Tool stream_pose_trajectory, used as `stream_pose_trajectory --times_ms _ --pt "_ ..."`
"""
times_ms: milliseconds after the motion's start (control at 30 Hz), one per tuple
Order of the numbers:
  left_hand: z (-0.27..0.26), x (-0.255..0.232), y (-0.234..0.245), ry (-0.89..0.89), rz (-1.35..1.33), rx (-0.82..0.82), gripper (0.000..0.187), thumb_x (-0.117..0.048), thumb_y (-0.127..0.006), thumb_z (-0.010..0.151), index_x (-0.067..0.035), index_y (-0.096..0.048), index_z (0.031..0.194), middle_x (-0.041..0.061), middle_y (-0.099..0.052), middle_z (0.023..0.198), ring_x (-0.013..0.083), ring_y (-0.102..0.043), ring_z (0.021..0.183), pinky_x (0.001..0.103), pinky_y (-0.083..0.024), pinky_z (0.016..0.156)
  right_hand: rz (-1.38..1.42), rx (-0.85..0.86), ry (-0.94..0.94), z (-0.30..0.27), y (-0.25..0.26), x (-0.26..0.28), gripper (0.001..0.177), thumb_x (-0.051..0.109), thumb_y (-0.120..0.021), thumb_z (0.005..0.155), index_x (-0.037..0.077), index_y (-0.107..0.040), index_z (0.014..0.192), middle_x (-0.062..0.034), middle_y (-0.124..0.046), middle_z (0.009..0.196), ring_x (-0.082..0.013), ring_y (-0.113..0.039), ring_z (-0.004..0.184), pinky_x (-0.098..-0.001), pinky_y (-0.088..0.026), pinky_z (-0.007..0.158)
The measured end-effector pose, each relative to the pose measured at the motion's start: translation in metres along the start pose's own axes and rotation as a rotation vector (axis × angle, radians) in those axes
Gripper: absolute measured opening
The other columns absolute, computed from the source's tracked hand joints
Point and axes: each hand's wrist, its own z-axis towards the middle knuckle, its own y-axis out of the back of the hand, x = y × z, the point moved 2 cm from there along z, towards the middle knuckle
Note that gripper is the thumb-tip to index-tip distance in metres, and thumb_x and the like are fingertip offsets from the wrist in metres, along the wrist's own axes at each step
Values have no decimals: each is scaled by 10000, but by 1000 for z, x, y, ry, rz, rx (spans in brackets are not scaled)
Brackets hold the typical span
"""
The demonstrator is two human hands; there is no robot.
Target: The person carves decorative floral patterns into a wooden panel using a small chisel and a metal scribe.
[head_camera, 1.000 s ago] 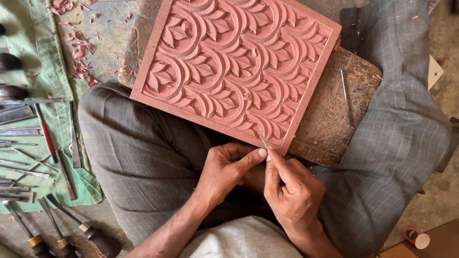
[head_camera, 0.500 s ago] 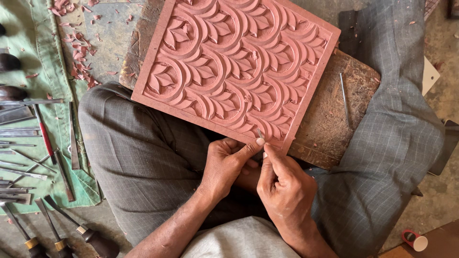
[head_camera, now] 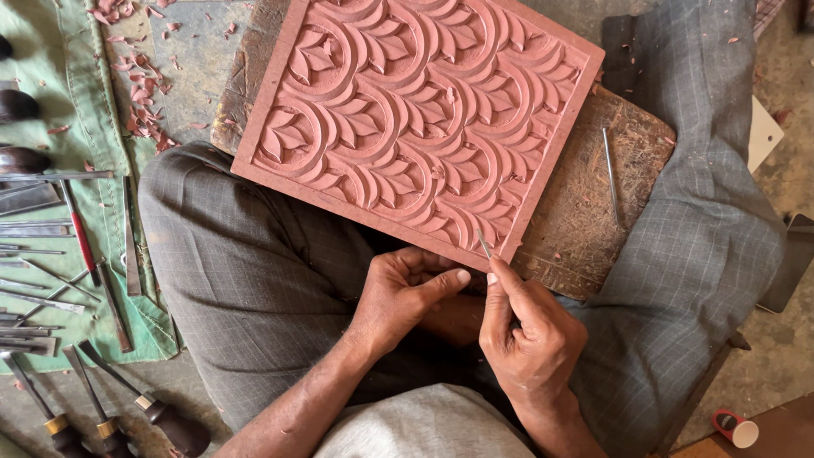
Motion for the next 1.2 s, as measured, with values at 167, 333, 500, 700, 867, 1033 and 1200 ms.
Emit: stream_pose_trajectory --times_ms 167,333,500,700,867,1033,1200 --pt "-1 5 0 -20 22 46 247 -162 -802 869 4 -780 1050 53 -794 876 38 -657 686 195 -530 594 16 64 -33 -1 2 -2 200 10 -755 929 28 -769 1128 -39 -616 628 -94 -542 473 -299 -384 432" --pt "-3 6 -1 -23 198 56 270 -203 -795 868 -9 -786 1056 65 -796 839 64 -687 691 222 -570 637 7 96 -62 -5 6 -2 209 10 -764 910 24 -780 1118 -35 -599 583 -92 -526 447 -295 -370 412" --pt "-7 -5 -6 33 307 64 260 -235 -819 844 -1 -806 955 99 -791 779 102 -686 662 248 -553 595 103 -16 -99 -9 22 -20 220 7 -738 960 20 -747 1180 -100 -734 868 -85 -665 688 -230 -486 596" --pt "-43 -31 -28 -607 674 189 144 -177 -802 893 -51 -767 833 105 -794 807 181 -741 628 301 -600 556 80 -150 -210 -7 65 -77 142 -30 -735 1072 -11 -745 1212 -99 -759 941 -62 -651 759 -178 -498 657" --pt "-45 -47 -42 -877 850 33 242 -139 -776 913 -26 -645 744 297 -703 1233 230 -763 723 332 -618 612 -3 -278 -333 -9 101 -113 180 -47 -700 1098 -73 -725 1274 -112 -727 981 -59 -623 785 -171 -483 701" --pt "-35 -45 -40 -839 924 79 195 -141 -769 890 -22 -676 768 319 -699 1265 250 -747 688 340 -611 584 81 -362 -343 -12 100 -142 184 -33 -709 1098 -87 -718 1274 -80 -668 876 -39 -558 705 -153 -418 635" --pt "-35 -42 -45 -926 884 79 298 -160 -759 980 -53 -645 726 282 -735 1198 196 -770 708 315 -610 556 6 -322 -252 -14 95 -158 165 -81 -700 1096 -127 -718 1254 -133 -699 871 -79 -603 734 -180 -444 655"
